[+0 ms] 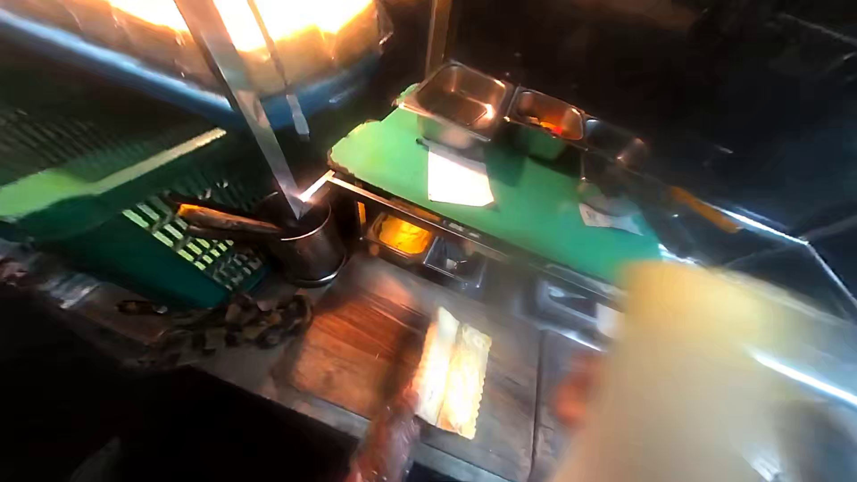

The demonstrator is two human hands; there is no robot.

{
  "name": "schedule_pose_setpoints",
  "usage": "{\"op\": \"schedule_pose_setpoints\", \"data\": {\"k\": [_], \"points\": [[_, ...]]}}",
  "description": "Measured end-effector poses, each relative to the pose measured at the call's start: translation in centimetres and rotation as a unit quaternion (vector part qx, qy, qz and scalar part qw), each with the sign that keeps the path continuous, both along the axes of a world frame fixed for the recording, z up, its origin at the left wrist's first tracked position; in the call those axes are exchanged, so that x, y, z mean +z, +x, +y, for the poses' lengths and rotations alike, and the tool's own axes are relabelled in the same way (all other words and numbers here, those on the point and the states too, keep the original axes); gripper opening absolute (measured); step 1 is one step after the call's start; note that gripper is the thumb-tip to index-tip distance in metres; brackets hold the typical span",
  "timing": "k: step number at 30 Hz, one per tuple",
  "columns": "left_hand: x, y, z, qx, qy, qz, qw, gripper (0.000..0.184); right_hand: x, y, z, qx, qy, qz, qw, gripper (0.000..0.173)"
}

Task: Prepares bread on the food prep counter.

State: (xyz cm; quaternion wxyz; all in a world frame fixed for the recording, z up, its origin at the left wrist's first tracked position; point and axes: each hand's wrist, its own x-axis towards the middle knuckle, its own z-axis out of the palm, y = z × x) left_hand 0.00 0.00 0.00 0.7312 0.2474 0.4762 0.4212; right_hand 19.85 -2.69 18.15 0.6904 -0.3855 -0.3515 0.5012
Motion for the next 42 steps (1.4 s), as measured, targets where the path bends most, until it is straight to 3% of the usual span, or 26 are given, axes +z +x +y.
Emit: {"op": "schedule_pose_setpoints", "data": {"k": [2,4,6,8,10,13,15,17,20,22,24,27,31,33,36,40,42], "points": [[-1.4,-0.3,2.1,0.049,-0.095,-0.143,0.984,0.054,6.4,1.7,0.9,-0.107,0.025,-0.220,0.969,0.087],[-1.7,-0.5,4.4,0.044,-0.161,-0.241,0.956,0.077,6.8,2.0,1.9,-0.165,0.034,-0.247,0.954,0.075],[-2.4,-0.6,6.5,0.008,-0.167,-0.275,0.947,0.091,2.2,0.5,2.5,-0.192,0.013,-0.167,0.967,0.066],[-3.4,-0.5,8.0,-0.011,-0.145,-0.266,0.953,0.095,-5.1,-1.2,3.0,-0.211,-0.040,-0.093,0.972,0.070],[-4.6,-0.3,8.8,-0.014,-0.105,-0.265,0.959,0.093,-10.2,-2.4,4.5,-0.272,-0.089,-0.110,0.952,0.079],[-5.0,0.1,9.2,-0.016,-0.092,-0.305,0.948,0.092,-13.5,-0.7,8.7,-0.345,-0.104,-0.162,0.919,0.062],[-5.5,0.0,8.9,-0.012,-0.101,-0.324,0.941,0.091,-12.4,-0.8,8.6,-0.305,-0.090,-0.144,0.937,0.036],[-5.9,-0.4,8.5,-0.017,-0.104,-0.314,0.943,0.093,-10.0,-2.4,5.4,-0.229,-0.093,-0.111,0.963,0.026],[-6.2,-0.3,8.8,-0.015,-0.094,-0.308,0.947,0.092,-9.1,-3.2,4.2,-0.210,-0.065,-0.079,0.972,0.042],[-6.5,-0.1,8.9,-0.013,-0.094,-0.304,0.948,0.089,-9.1,-1.8,6.8,-0.271,-0.056,-0.107,0.955,0.039],[-6.5,-0.2,8.9,-0.012,-0.095,-0.298,0.950,0.088,-8.7,-0.7,8.1,-0.261,-0.035,-0.106,0.959,0.031],[-6.2,-0.5,8.6,-0.009,-0.101,-0.306,0.947,0.081,-7.7,-2.1,5.0,-0.189,-0.049,-0.061,0.979,0.040],[-5.8,-0.4,8.5,-0.006,-0.114,-0.295,0.949,0.080,-7.8,-0.8,6.3,-0.266,-0.054,-0.082,0.959,0.034],[-6.1,-0.4,8.4,0.000,-0.111,-0.302,0.947,0.079,-7.4,0.3,6.9,-0.241,-0.023,-0.075,0.967,0.027],[-6.6,-0.5,8.3,-0.016,-0.103,-0.324,0.940,0.081,-7.1,-1.3,4.0,-0.200,-0.015,-0.014,0.980,0.035],[-5.9,-0.1,8.5,-0.009,-0.096,-0.300,0.949,0.074,-6.9,-0.3,6.1,-0.273,-0.041,-0.058,0.959,0.033],[-6.0,-0.1,8.4,-0.008,-0.091,-0.296,0.951,0.074,-6.5,0.5,6.3,-0.263,-0.012,-0.056,0.963,0.029]]}}
